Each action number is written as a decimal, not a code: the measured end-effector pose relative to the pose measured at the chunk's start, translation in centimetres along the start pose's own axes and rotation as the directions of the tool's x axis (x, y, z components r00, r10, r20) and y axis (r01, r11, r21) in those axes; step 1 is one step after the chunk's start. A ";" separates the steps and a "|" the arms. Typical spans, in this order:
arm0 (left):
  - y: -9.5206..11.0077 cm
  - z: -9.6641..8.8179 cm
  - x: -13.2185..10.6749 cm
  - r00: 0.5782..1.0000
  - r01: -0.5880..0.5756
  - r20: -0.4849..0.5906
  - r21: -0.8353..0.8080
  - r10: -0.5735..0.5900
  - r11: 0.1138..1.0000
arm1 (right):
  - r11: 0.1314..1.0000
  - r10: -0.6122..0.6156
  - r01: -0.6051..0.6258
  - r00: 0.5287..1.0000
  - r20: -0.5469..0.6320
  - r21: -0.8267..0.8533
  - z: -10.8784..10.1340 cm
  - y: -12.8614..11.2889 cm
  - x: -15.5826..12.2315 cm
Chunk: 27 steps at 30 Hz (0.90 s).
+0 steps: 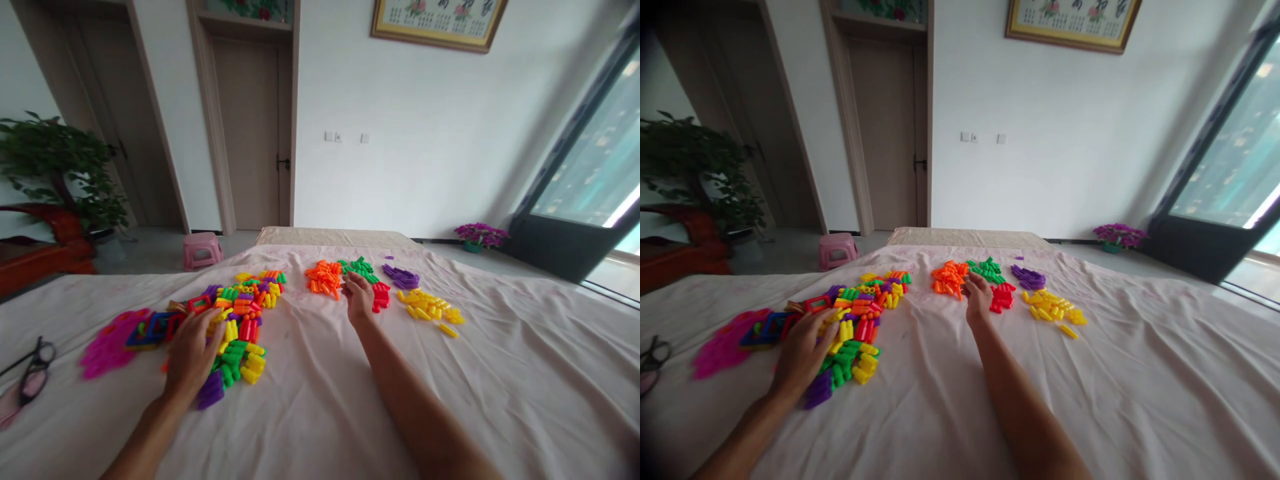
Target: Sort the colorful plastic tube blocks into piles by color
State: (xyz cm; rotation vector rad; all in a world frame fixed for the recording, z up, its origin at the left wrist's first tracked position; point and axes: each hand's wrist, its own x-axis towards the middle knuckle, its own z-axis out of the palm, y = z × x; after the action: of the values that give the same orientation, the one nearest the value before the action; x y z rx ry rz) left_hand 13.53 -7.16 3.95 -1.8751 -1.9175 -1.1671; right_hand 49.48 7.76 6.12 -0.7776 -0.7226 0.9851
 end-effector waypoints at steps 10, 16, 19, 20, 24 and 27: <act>0.9 -1.5 -6.0 0.918 -0.345 0.260 0.151 0.299 0.927 | 0.943 0.245 -0.049 0.771 0.588 -0.329 3.9 3.3 -8.0; 4.5 1.5 -3.8 0.957 -0.263 0.197 0.269 0.214 0.927 | 0.895 0.239 0.074 0.752 0.615 -0.439 3.3 4.7 -7.9; 6.5 3.3 -1.8 0.963 -0.237 0.197 0.289 0.185 0.927 | 0.859 0.213 0.153 0.761 0.612 -0.489 2.9 4.8 -7.6; 7.0 3.8 -1.2 0.963 -0.236 0.195 0.290 0.184 0.927 | 0.842 0.200 0.184 0.766 0.611 -0.507 2.8 4.8 -7.6; 7.7 5.5 1.0 0.970 -0.218 0.173 0.291 0.173 0.931 | 0.758 0.147 0.340 0.743 0.653 -0.557 2.6 4.2 -7.5; 7.6 5.6 2.1 0.980 -0.172 0.145 0.289 0.134 0.942 | 0.707 0.140 0.446 0.672 0.727 -0.549 2.5 3.7 -7.8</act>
State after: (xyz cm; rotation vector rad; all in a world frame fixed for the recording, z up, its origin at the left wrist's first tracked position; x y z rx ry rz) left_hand 22.24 -2.86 4.48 -1.9231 -1.8463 -0.6822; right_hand 42.90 2.52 3.04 -0.9281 -1.9480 0.8206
